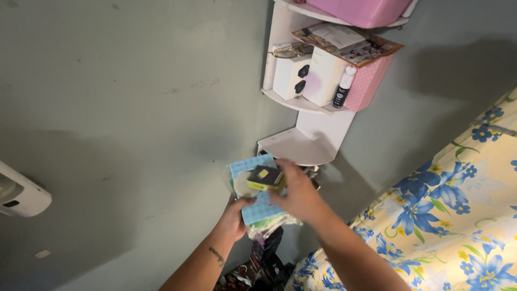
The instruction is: The person restocks a white corner shelf in a bathroom. They place a pink box, a white box, a small bottle, and a flat package on the upper shelves, then wipe the lower shelf with a black cloth. Finally, they place a green-wrapped item, a blue box, and a small yellow box on the lower shelf.
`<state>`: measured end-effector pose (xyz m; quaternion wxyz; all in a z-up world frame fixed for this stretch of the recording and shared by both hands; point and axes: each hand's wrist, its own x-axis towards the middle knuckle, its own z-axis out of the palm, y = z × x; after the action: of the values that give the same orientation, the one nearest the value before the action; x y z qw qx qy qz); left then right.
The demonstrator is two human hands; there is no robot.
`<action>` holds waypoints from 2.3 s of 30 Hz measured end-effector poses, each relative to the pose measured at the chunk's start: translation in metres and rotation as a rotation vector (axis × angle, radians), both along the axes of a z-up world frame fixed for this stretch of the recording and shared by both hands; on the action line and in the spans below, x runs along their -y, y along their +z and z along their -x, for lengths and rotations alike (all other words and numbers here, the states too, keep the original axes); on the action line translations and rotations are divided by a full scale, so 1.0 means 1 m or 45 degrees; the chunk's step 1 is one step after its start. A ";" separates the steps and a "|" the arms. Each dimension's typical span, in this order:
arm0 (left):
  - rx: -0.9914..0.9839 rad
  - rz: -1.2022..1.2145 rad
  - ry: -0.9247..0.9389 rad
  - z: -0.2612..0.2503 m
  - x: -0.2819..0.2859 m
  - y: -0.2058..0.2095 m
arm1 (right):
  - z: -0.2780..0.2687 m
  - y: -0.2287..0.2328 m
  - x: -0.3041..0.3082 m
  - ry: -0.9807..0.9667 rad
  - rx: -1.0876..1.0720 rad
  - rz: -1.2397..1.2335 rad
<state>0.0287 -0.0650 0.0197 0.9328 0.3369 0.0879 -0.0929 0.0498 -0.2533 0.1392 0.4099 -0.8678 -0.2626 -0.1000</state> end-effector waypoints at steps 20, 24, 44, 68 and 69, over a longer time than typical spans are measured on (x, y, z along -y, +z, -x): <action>0.096 -0.028 -0.076 -0.023 -0.003 -0.003 | -0.127 -0.056 0.018 0.448 -0.079 -0.392; 0.125 0.032 -0.097 -0.021 -0.005 0.002 | -0.115 -0.035 0.010 0.272 -0.055 0.136; -0.048 0.044 -0.074 0.019 -0.042 -0.029 | -0.209 -0.006 0.004 0.223 0.322 0.300; 0.098 0.093 -0.100 0.006 -0.035 -0.009 | -0.226 -0.031 -0.019 -0.022 0.467 0.601; 0.083 0.076 -0.105 0.005 -0.034 -0.008 | -0.226 -0.032 -0.023 -0.057 0.423 0.599</action>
<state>0.0236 -0.0309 0.0115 0.9402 0.3152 0.0409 -0.1228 0.2762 -0.2304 0.1072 0.1463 -0.9163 -0.3231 -0.1862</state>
